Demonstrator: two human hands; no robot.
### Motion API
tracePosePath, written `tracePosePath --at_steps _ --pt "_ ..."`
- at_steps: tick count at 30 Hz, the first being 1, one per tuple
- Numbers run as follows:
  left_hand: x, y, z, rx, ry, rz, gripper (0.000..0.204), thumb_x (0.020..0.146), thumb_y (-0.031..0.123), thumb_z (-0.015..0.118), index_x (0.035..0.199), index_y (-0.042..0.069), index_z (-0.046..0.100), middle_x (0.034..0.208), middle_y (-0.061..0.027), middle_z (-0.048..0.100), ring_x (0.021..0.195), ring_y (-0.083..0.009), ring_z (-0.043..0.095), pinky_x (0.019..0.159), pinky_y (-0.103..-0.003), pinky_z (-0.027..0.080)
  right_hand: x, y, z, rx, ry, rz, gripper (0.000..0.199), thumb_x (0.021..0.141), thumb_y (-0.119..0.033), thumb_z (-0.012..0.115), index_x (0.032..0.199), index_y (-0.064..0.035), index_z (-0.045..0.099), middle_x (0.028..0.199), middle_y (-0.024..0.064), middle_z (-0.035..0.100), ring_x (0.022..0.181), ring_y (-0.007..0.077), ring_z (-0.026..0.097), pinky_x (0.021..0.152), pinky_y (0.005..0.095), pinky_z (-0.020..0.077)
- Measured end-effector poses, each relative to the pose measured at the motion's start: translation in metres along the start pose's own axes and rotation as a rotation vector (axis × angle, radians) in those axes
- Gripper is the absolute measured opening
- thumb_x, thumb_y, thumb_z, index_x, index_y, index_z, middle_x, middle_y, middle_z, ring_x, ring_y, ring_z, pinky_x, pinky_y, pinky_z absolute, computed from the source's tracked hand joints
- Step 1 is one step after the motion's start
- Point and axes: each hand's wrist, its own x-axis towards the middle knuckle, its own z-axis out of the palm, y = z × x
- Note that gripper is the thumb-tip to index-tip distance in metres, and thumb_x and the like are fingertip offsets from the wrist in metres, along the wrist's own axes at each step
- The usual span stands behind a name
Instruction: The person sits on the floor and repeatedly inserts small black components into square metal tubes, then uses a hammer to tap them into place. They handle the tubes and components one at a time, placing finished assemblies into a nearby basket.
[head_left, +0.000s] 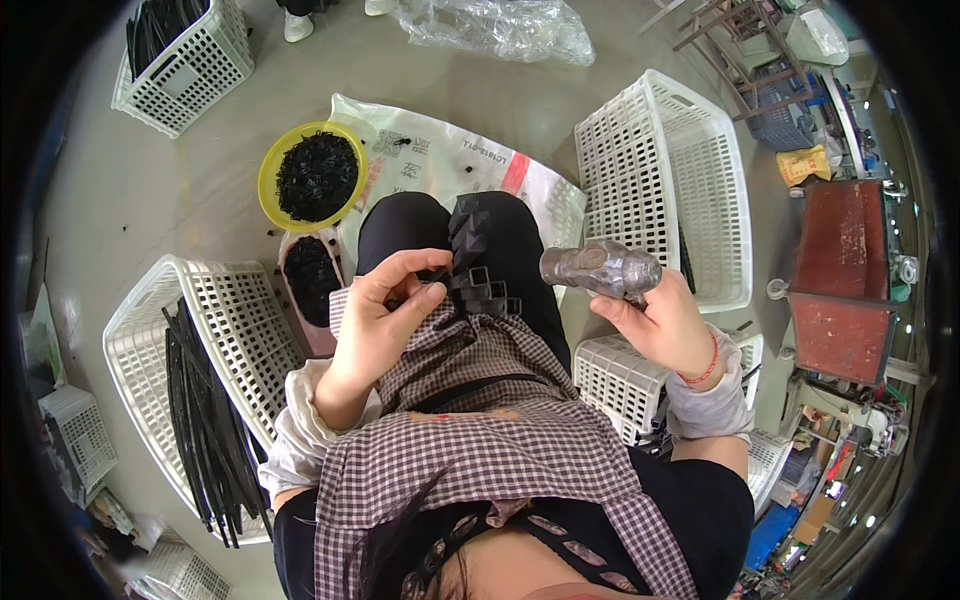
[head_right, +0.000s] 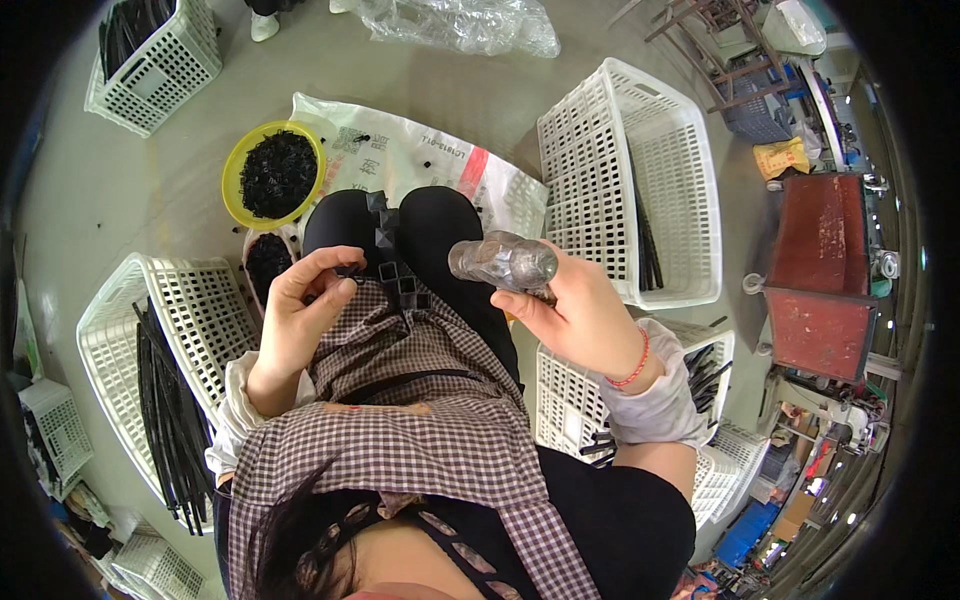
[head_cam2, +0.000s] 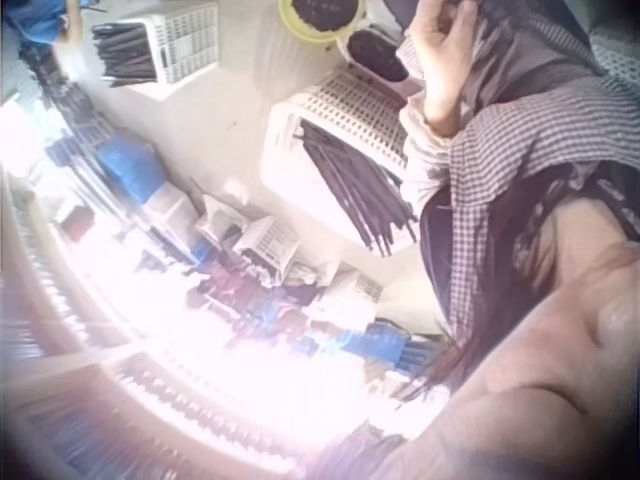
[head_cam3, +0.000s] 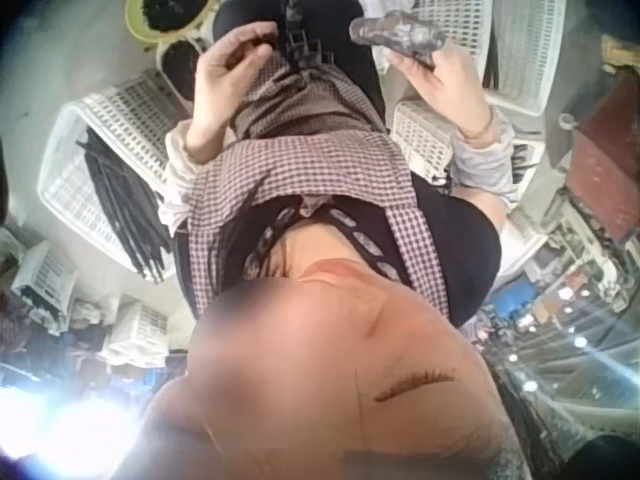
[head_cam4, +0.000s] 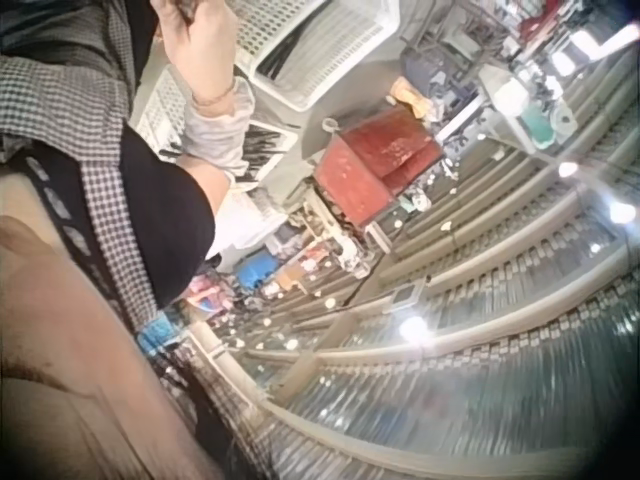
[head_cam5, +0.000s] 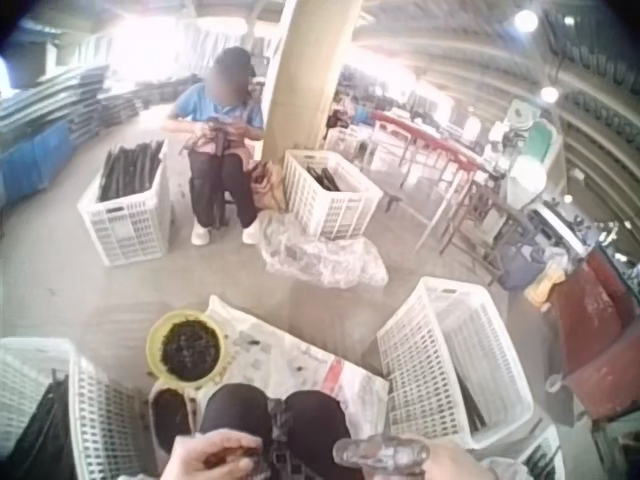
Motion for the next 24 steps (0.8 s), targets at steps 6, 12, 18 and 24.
tracePosePath --at_steps 6,12,18,24 --pt "0.001 0.006 0.014 -0.124 0.025 0.041 0.029 0.088 -0.004 0.061 0.115 0.004 0.064 0.064 0.009 0.041 0.057 0.0009 0.034 0.052 -0.016 0.027 -0.011 0.011 0.001 0.029 0.012 0.072 0.036 0.085 -0.021 0.072 0.116 -0.0062 0.061 0.077 0.0088 0.058 0.057 0.0218 0.054 0.055 0.0325 0.0432" --pt "0.001 0.004 0.016 -0.255 0.006 -0.01 0.03 0.086 -0.004 0.064 0.115 0.002 0.063 0.077 0.0057 0.056 0.057 0.0005 0.036 0.052 -0.015 0.031 -0.017 0.022 0.001 0.05 0.017 0.076 0.033 0.086 -0.023 0.071 0.112 -0.006 0.061 0.079 0.0102 0.06 0.064 0.0255 0.061 0.058 0.033 0.0473" --pt "0.004 0.003 0.022 0.048 0.096 0.215 0.032 0.075 -0.007 0.074 0.104 0.002 0.066 0.095 -0.0013 0.062 0.058 -0.0006 0.042 0.051 -0.016 0.035 -0.02 0.029 0.003 0.072 0.027 0.104 0.033 0.086 -0.025 0.071 0.111 -0.0055 0.061 0.081 0.0116 0.061 0.064 0.03 0.059 0.06 0.0349 0.0468" --pt "0.009 0.007 0.027 0.195 0.124 0.365 0.033 0.07 -0.009 0.077 0.098 0.003 0.066 0.096 -0.0037 0.063 0.058 -0.0016 0.046 0.051 -0.017 0.037 -0.022 0.039 0.005 0.069 0.052 0.063 0.032 0.086 -0.027 0.071 0.107 -0.0043 0.061 0.078 0.0112 0.058 0.062 0.0306 0.057 0.058 0.0361 0.0453"
